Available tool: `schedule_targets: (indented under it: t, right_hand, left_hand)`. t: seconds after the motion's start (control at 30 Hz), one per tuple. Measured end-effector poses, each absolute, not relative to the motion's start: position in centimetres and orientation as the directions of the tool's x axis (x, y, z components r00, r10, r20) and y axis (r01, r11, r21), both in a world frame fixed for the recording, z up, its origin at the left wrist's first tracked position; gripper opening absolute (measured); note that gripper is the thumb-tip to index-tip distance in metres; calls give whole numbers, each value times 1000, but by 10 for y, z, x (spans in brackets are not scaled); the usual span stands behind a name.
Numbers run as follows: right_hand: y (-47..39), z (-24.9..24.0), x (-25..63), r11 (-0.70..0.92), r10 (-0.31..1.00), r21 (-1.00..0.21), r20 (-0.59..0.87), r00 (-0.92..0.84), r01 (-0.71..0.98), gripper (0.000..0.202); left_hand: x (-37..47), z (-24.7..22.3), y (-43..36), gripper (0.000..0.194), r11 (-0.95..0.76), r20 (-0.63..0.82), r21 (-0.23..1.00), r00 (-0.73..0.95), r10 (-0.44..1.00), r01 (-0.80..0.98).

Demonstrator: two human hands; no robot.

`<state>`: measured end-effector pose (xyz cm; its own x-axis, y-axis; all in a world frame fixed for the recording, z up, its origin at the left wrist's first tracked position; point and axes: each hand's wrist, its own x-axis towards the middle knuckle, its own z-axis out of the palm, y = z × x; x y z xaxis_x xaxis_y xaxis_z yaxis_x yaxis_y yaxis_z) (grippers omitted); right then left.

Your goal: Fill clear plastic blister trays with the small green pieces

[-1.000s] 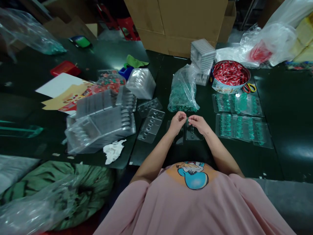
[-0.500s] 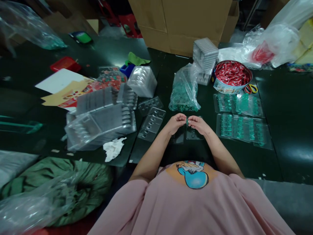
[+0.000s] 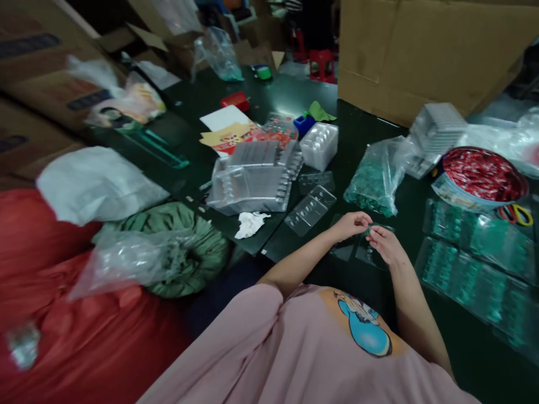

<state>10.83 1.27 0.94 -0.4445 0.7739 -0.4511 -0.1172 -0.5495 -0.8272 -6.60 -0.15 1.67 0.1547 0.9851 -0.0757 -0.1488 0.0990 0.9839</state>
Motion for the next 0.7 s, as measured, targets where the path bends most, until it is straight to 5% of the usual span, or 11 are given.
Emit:
schedule_targets:
  t: [0.3,0.7]
  right_hand:
    - [6,5,102,-522,772,-837,-383,-508,-163,33]
    - [2,4,99,-461,859,-864,-376,-349,-203,33]
  left_hand:
    - [-67,18,-7,25,43,-21,992,183,983,-115]
    - [-62,24,-6,16,-60,59,998,162,985,-2]
